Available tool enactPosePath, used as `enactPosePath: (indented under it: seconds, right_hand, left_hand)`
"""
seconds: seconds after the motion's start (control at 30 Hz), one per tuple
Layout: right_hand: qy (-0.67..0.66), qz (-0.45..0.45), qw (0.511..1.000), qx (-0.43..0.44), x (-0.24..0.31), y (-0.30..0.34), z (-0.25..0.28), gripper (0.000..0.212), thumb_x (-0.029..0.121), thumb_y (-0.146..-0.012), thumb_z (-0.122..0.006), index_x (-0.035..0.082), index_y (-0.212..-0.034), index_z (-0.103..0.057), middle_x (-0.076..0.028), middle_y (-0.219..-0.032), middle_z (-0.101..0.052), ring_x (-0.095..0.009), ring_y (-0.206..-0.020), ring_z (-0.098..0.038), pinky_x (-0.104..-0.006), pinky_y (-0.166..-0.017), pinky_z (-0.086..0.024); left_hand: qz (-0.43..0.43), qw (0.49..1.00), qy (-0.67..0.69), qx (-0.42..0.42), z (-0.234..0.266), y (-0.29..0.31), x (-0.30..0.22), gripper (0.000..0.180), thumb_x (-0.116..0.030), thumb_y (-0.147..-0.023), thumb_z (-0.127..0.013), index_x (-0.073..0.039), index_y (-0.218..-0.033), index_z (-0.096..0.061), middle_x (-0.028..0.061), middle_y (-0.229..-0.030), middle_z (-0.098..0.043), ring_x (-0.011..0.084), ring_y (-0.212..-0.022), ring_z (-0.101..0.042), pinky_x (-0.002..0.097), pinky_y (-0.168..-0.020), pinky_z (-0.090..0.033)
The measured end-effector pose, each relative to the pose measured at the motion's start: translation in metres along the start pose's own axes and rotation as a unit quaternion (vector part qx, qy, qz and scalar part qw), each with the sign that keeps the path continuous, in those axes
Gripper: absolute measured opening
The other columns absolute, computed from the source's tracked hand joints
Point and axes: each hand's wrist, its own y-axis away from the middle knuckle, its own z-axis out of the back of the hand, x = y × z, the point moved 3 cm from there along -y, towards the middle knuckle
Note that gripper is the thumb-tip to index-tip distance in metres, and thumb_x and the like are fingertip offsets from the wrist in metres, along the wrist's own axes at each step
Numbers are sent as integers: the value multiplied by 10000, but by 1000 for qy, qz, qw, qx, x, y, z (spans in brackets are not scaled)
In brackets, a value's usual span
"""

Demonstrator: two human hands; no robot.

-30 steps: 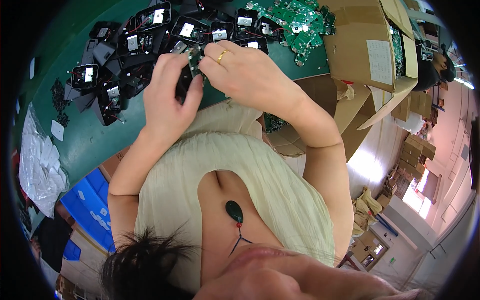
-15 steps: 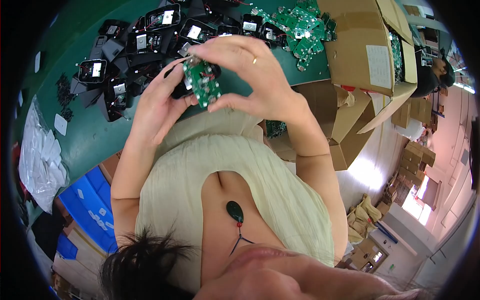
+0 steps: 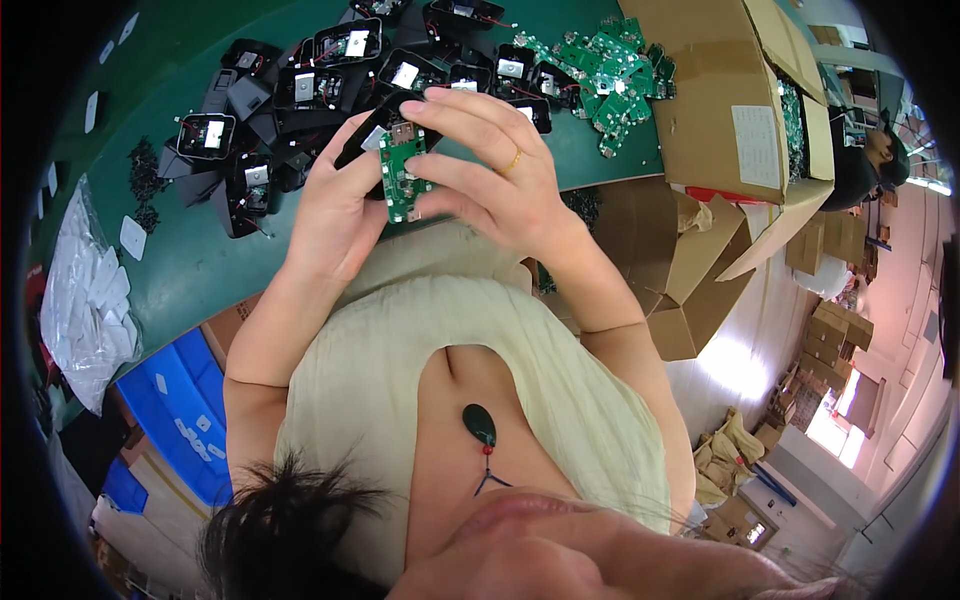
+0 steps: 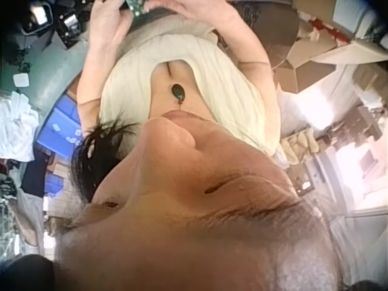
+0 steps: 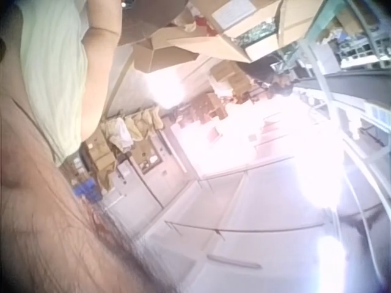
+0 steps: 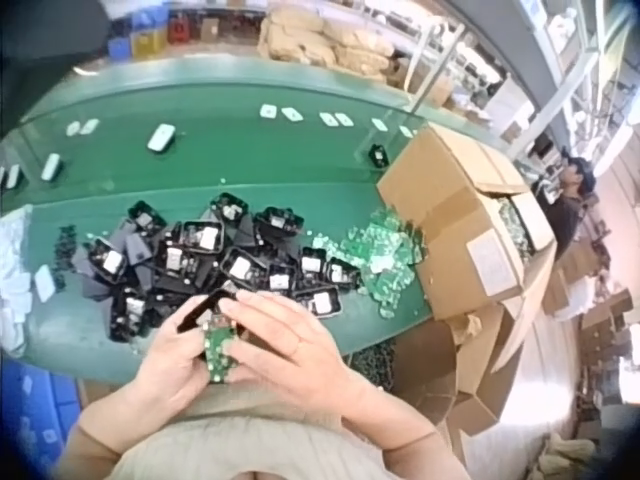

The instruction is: The person assembles electronic circuit boards into black plastic housings by hand, securing them with mounting clips.

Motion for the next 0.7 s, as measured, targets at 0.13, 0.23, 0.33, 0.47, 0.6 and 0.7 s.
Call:
enactPosePath:
  seconds: [0.13, 0.23, 0.33, 0.47, 0.6, 0.7]
  right_hand:
    - [104, 54, 987, -112, 0, 4, -6, 234, 154, -592, -643, 138, -826, -632, -44, -996, -581, -220, -909, -546, -342, -760, -441]
    - [135, 16, 983, -120, -3, 5, -5, 244, 153, -588, -633, 154, -832, -636, -9, -917, -570, -185, -822, -531, -309, -680, -414]
    - [156, 15, 980, -119, 0, 4, -8, 251, 137, -579, -647, 142, -830, -632, 17, -831, -550, -163, -739, -512, -290, -620, -377]
    - [157, -19, 977, -143, -9, 4, -8, 231, 99, -589, -681, 111, -810, -615, 17, -785, -547, -168, -689, -503, -286, -579, -357]
    - [137, -60, 976, -155, -11, 3, -8, 207, 82, -608, -685, 105, -796, -601, 10, -762, -547, -174, -660, -491, -288, -556, -345]
    - [105, -55, 982, -146, -8, 0, -13, 199, 81, -609, -684, 105, -787, -597, 6, -748, -546, -178, -642, -485, -289, -550, -344]
  left_hand:
    - [-47, 999, -10, -5, -7, 3, 1, 278, -7, -814, -536, -40, -1081, -467, 61, -980, -560, 130, -875, -553, 280, -749, -465]
    - [-128, 987, -102, -4, -5, 3, -3, 273, -8, -813, -540, -49, -1074, -476, 44, -1013, -543, 108, -924, -522, 257, -798, -425]
    - [-137, 978, -154, -13, -6, 4, -7, 253, -62, -852, -517, -48, -1100, -472, 38, -1037, -536, 106, -944, -506, 254, -825, -399]
    - [-40, 995, -64, 67, -9, 8, -9, 288, -202, -924, -438, -32, -1156, -444, 42, -1045, -534, 117, -934, -505, 270, -821, -404]
    - [-31, 995, -30, 84, -4, 8, -7, 332, -233, -948, -355, -22, -1194, -425, 62, -1093, -529, 146, -977, -510, 311, -862, -395]
    - [-87, 993, -73, 33, -6, 7, -7, 340, -210, -947, -353, -21, -1226, -393, 69, -1124, -507, 139, -1017, -483, 306, -896, -367]
